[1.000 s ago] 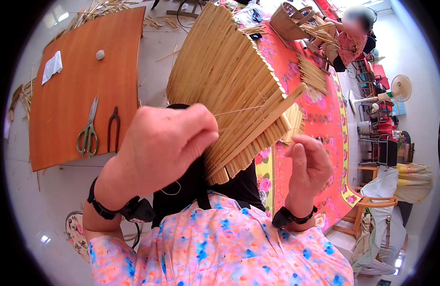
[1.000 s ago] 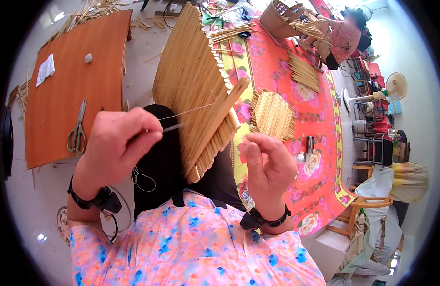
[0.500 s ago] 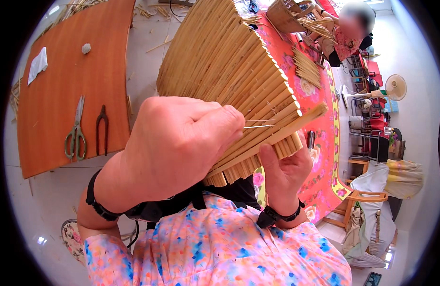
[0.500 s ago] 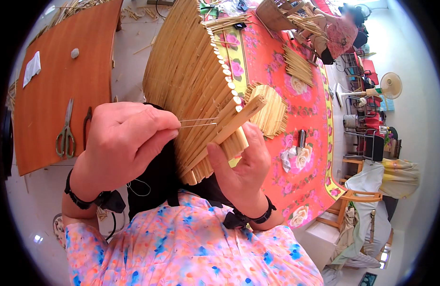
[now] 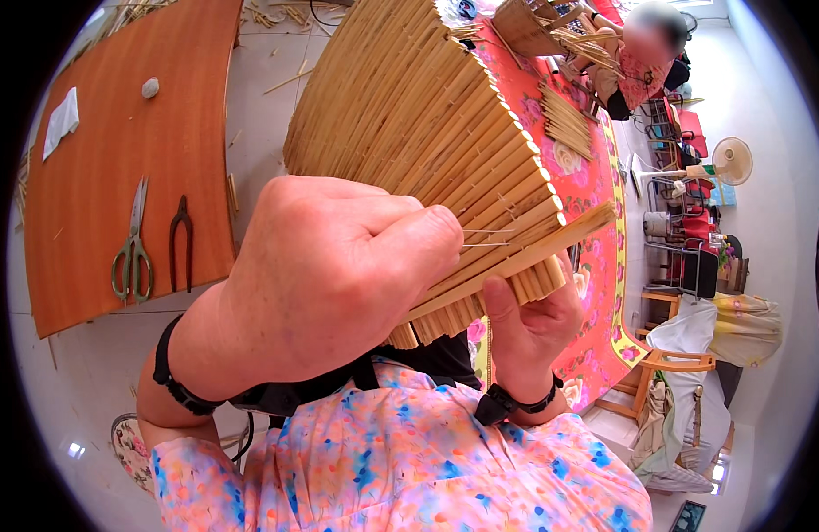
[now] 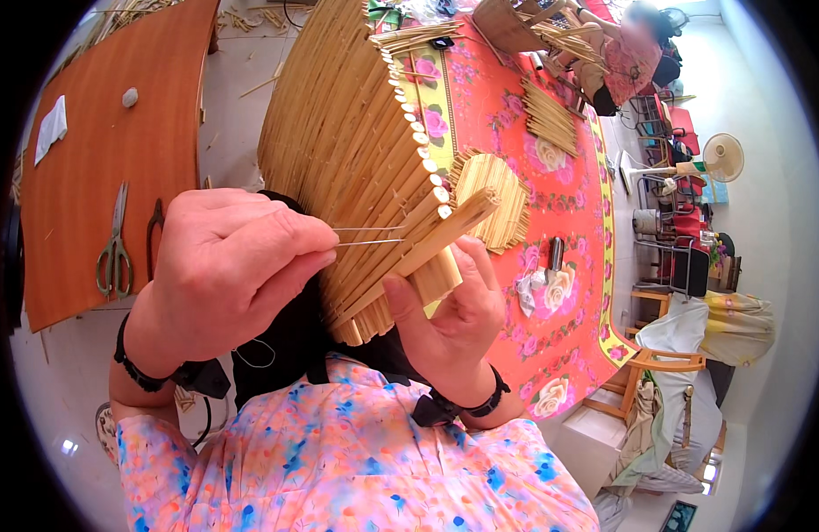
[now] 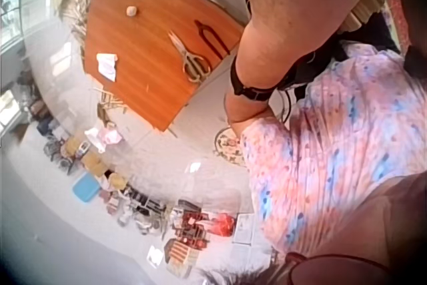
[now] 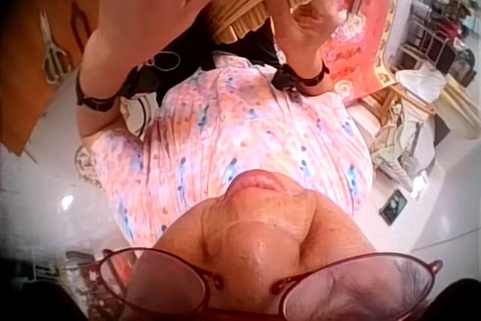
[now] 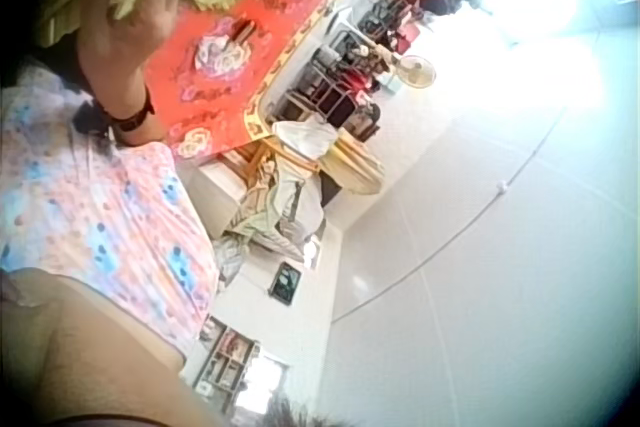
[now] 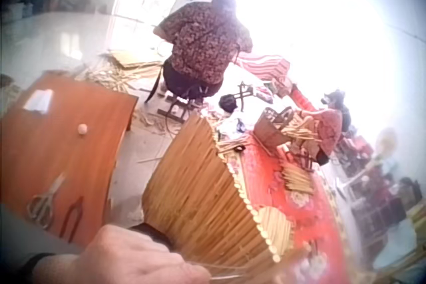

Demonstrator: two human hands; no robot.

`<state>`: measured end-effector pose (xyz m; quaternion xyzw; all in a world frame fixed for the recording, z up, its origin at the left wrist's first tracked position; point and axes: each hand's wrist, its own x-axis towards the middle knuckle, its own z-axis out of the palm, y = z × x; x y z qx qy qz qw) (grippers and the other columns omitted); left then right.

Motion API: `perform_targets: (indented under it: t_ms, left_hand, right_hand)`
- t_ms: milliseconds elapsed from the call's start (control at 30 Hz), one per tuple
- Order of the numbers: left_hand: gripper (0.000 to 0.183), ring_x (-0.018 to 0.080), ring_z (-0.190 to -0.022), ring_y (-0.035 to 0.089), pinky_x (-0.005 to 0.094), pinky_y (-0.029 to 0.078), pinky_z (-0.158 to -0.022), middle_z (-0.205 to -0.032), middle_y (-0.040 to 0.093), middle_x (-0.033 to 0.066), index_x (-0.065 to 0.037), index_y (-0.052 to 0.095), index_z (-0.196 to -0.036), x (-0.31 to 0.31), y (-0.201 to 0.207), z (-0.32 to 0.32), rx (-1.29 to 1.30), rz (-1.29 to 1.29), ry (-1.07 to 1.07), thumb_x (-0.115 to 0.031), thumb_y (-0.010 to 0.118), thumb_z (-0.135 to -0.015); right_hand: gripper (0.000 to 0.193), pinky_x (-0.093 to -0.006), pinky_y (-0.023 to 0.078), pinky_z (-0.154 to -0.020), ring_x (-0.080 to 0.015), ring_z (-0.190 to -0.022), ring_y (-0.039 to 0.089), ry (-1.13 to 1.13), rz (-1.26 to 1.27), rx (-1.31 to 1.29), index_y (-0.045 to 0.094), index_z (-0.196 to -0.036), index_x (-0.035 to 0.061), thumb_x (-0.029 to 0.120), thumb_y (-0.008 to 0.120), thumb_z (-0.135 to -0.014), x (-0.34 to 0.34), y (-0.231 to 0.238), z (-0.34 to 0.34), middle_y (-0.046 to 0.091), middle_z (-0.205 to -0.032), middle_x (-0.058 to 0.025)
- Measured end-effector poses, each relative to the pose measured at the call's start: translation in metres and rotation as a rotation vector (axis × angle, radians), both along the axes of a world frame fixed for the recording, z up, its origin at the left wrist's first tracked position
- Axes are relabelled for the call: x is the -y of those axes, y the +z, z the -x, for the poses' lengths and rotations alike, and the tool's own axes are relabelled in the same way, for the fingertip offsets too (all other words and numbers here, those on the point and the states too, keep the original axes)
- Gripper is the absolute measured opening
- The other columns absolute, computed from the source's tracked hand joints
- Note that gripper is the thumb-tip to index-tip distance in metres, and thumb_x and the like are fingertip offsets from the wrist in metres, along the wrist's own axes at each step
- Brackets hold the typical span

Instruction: The person weaves a thin white string through the ends of a bundle of bamboo strips held in their hands. They use a needle to thread the string and pull it tight to secure the strips together. The person occasionally uses pliers to cut the string and scissors are visible on the table.

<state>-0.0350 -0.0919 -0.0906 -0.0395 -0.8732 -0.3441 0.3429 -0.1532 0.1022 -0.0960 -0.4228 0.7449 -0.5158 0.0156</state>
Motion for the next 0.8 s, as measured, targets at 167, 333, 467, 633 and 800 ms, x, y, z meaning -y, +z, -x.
perform_targets:
  t_ms: [167,333,467,633,800]
  left_hand:
    - [0.013,0.0252,-0.056,0.062,0.0326,0.048,-0.050,-0.066,0.062,0.0078,-0.002,0.063,-0.077,-0.0001,0.0013,0.0012,-0.003,0.011,0.011,-0.001,0.073,-0.070]
    - [0.013,0.0253,-0.056,0.062,0.0328,0.048,-0.050,-0.066,0.062,0.0075,-0.002,0.063,-0.077,0.0002,0.0014,0.0006,0.002,0.013,0.018,-0.001,0.074,-0.069]
    - [0.013,0.0253,-0.057,0.062,0.0328,0.048,-0.050,-0.066,0.062,0.0075,-0.002,0.063,-0.077,-0.0002,0.0030,0.0005,0.002,0.011,0.014,-0.001,0.074,-0.069]
    - [0.013,0.0254,-0.056,0.062,0.0327,0.048,-0.049,-0.066,0.062,0.0077,-0.002,0.063,-0.077,0.0006,0.0035,0.0010,-0.022,0.023,0.016,-0.001,0.073,-0.070]
    - [0.013,0.0257,-0.055,0.061,0.0326,0.047,-0.049,-0.066,0.061,0.0079,-0.002,0.062,-0.076,0.0017,0.0044,0.0015,-0.012,0.021,0.007,0.000,0.073,-0.070]
  right_hand:
    - [0.037,-0.0297,0.049,-0.075,-0.0221,-0.087,0.061,-0.013,-0.010,-0.036,0.064,-0.106,-0.0037,0.013,0.079,-0.076,0.0007,0.0002,0.0003,0.062,-0.099,-0.0128]
    - [0.038,-0.0305,0.049,-0.075,-0.0228,-0.087,0.061,-0.024,-0.005,-0.036,0.064,-0.106,-0.0035,0.013,0.079,-0.076,0.0018,0.0007,-0.0006,0.063,-0.099,-0.0134]
    - [0.037,-0.0307,0.049,-0.075,-0.0229,-0.088,0.061,-0.021,-0.001,-0.026,0.064,-0.106,-0.0036,0.013,0.079,-0.076,0.0018,0.0008,-0.0010,0.063,-0.099,-0.0135]
    - [0.037,-0.0306,0.049,-0.075,-0.0229,-0.087,0.061,-0.014,-0.006,-0.022,0.065,-0.106,-0.0038,0.012,0.079,-0.076,0.0018,0.0009,-0.0006,0.062,-0.099,-0.0135]
    - [0.036,-0.0306,0.049,-0.075,-0.0232,-0.087,0.061,-0.024,-0.005,-0.018,0.065,-0.106,-0.0036,0.012,0.079,-0.076,0.0017,0.0013,-0.0018,0.062,-0.099,-0.0134]
